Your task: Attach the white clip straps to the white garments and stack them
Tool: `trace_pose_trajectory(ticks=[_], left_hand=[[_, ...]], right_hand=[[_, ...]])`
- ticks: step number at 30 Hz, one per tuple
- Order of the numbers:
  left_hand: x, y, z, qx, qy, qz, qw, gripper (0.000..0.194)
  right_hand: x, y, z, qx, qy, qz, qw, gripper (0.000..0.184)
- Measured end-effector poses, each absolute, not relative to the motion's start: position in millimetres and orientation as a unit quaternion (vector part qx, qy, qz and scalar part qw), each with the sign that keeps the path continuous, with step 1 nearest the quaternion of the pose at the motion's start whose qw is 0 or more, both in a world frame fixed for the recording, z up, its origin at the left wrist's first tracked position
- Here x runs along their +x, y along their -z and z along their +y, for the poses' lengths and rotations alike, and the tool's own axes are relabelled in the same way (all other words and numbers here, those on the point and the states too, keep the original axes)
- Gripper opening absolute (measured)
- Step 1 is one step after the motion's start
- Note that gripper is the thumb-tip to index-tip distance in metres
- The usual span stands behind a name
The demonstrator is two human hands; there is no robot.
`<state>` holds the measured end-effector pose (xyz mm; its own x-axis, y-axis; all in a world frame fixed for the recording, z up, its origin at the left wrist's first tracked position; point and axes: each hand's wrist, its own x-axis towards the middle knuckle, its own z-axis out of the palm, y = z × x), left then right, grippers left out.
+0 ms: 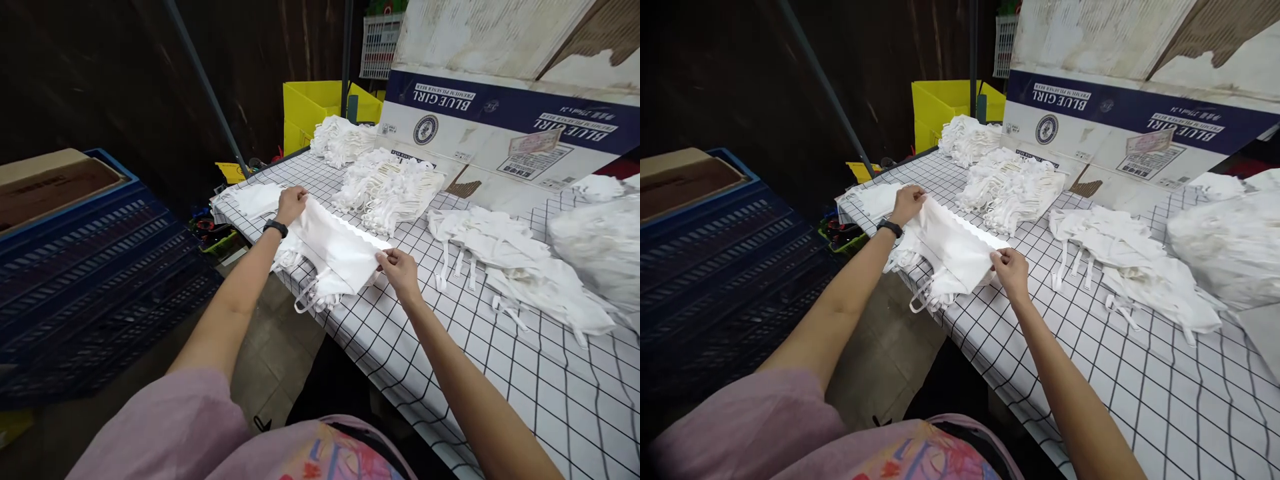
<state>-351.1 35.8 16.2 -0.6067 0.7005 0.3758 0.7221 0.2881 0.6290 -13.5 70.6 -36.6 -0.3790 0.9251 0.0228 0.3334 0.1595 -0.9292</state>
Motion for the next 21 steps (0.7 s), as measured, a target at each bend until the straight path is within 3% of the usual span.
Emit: trace_pose_trajectory(ticks=[9,21], left_hand=[[-362,22,81,-0.449,0.356,-0.819,-0.026,0.014],[-366,40,94,-0.469,0.341,-0.813,-0.044,0.015]], right_hand=[[-29,48,116,-0.522,-0.365,-0.698,0.328,0.017],[-31,64,133,-0.552,-0.330,-0.700,0.311,0.019]])
